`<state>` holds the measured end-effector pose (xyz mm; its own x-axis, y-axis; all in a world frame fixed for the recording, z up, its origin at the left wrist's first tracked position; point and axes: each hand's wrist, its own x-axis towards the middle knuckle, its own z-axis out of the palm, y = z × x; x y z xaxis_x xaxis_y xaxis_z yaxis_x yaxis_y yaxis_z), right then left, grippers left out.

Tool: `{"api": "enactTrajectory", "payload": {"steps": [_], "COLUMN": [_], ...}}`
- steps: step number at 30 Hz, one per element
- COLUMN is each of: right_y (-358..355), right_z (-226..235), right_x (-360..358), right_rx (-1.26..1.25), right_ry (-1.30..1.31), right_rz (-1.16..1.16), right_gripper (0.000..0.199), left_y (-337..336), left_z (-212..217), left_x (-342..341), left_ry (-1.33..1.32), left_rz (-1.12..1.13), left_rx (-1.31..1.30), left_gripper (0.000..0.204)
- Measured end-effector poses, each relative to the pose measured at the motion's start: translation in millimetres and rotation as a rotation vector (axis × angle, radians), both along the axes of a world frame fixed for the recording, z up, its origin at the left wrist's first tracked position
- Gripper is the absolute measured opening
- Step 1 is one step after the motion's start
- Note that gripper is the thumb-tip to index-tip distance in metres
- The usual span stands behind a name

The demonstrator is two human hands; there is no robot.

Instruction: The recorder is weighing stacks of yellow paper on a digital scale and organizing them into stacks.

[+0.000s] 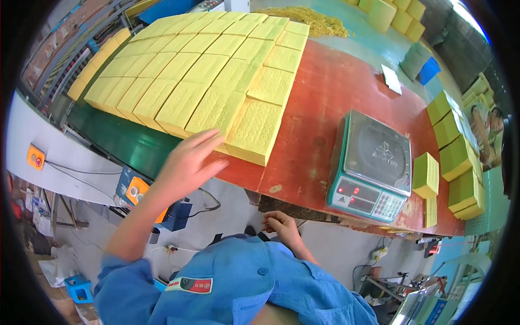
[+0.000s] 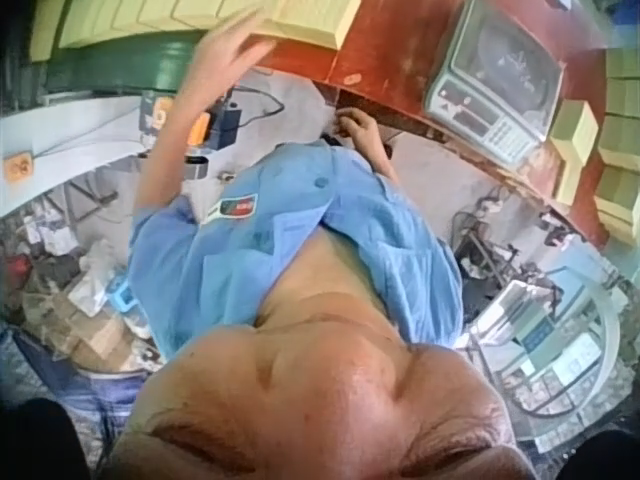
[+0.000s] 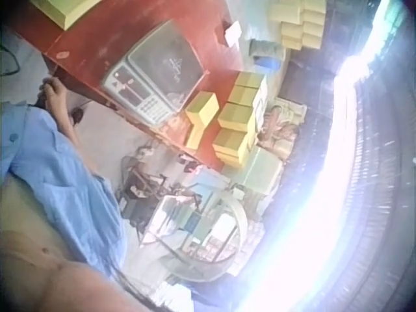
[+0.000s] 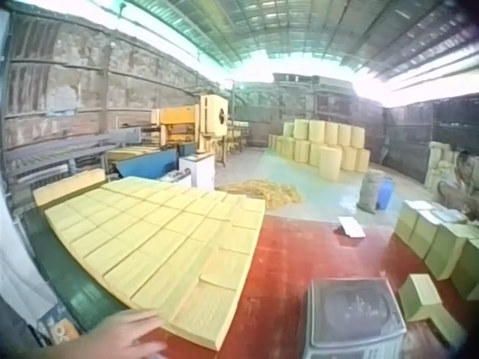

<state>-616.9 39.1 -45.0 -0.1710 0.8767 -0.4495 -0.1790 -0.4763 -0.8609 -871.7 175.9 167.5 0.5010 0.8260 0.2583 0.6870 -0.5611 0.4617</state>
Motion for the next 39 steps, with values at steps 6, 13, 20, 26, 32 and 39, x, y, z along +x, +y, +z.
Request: {"api": "enactTrajectory", "payload": {"steps": [6,13,20,26,32,39], "right_y": [-15,-13,-2,1,34,101], "right_z": [-12,-35,-3,121,195,215], "right_x": [-25,-20,-2,70,173,302], "right_rx": [-0.094,-0.231,0.142,0.837,1.095,0.932], "right_ry": [0.03,0.484,0.574,-0.454,-1.09,-1.226], "right_rz": [0.083,-0.166,0.077,0.052,-0.296,-0.133], "right_gripper": [0.025,0.035,0.075,0.075,0.083,0.072], "left_y": [103,49,-57,-49,-17,28], "left_z": [-106,-116,-112,-103,-73,-96], "left_x": [90,97,82,124,297,441], "left_ry": [0.254,0.291,0.199,-1.474,-1.735,-1.98], "left_rz": [0.14,-0.034,0.082,0.223,-0.235,-0.407], "left_rx": [0.222,0.216,0.097,-1.17,-1.306,-1.378], "left_gripper": [0.066,0.072,0.061,0.061,0.067,0.057]}}
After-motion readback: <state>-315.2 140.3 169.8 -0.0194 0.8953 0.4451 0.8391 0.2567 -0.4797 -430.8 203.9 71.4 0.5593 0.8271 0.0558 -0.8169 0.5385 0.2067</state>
